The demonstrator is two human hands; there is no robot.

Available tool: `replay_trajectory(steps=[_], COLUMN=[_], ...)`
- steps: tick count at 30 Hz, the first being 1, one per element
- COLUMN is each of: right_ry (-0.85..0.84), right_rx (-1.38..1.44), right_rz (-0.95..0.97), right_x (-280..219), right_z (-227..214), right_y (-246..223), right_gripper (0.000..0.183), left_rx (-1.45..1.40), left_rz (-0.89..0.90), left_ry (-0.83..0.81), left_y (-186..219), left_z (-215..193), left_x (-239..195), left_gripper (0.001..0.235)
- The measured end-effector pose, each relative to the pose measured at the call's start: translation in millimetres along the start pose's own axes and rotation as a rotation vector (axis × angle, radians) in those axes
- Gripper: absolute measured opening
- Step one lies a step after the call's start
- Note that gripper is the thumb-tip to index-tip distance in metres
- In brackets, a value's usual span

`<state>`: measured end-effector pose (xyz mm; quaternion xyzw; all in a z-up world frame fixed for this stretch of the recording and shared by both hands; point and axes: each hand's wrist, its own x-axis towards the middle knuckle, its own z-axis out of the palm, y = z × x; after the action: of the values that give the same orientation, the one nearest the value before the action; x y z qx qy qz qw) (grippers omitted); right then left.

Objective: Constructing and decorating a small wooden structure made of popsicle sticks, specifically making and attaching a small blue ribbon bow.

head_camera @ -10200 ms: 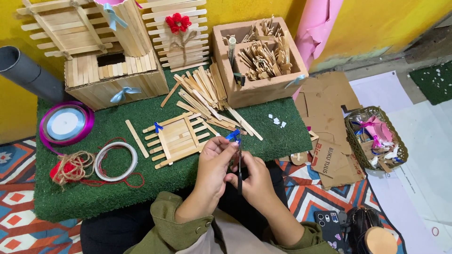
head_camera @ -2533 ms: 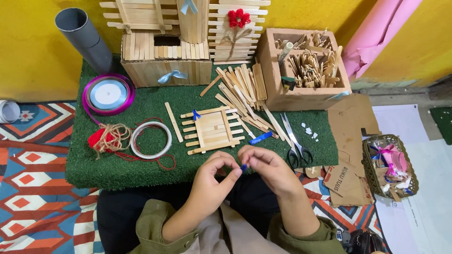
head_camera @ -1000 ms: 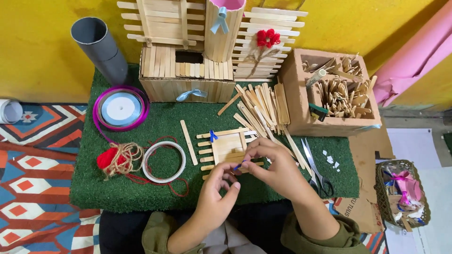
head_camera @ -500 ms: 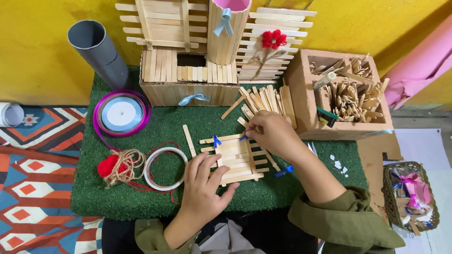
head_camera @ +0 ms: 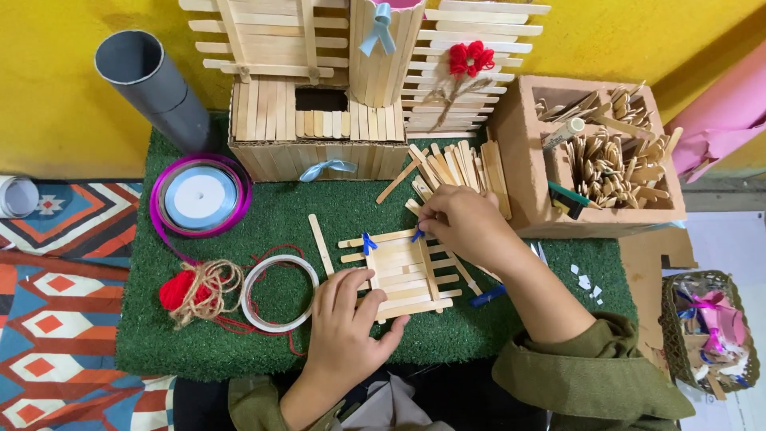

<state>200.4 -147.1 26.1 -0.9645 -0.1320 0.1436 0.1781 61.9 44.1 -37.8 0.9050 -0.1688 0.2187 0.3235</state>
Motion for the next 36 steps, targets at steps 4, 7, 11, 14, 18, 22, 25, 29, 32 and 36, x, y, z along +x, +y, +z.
replay_trajectory(steps=[4,7,11,14,18,22,25,29,32,36], right_ry=[-0.001,-0.002,-0.028,-0.03,-0.023,-0.016,0.021,0.11,0.151,0.219], right_rx=[-0.004,-0.019,-0.015,-0.016,-0.035,-0.04,-0.047,-0.115,-0.131,-0.19], right_rz=[-0.023,-0.029,-0.024,-0.028,-0.041,-0.018,-0.05,-0.103,-0.129,-0.192], right_x=[0.2,1.6,4.1,3.8,2.8,0.8,-1.4,-5.4,-6.8,-7.4], right_z=[-3.9,-3.7,-1.3,-0.8,1.1,2.1,5.3,13.3,16.1,21.9], right_y=[2.1,0.6,2.6,2.6,2.6,-0.6,0.0,1.3,1.3,6.0], right_gripper=[0.007,0.009,0.009,0.009,0.009,0.009,0.007,0.007,0.007,0.007], left_rx=[-0.006,-0.033,-0.038,-0.029,-0.019,-0.02,-0.023,-0.009,0.0,-0.004], left_rz=[-0.001,0.001,0.027,0.028,0.016,0.023,0.027,0.032,0.035,0.035], left_ry=[-0.004,-0.019,-0.019,-0.027,-0.034,-0.029,-0.019,-0.027,-0.023,-0.02], left_y=[-1.0,-1.9,-1.8,-1.4,0.1,0.1,-0.6,-1.5,-1.6,-1.6], left_z=[2.5,4.3,4.5,5.2,4.5,5.1,5.8,7.1,7.8,8.5], left_x=[-1.6,-2.2,-1.5,-2.3,-1.5,-1.9,-2.2,-4.4,-4.1,-4.9], left_gripper=[0.036,0.036,0.035,0.035,0.035,0.034,0.034,0.034,0.034,0.034])
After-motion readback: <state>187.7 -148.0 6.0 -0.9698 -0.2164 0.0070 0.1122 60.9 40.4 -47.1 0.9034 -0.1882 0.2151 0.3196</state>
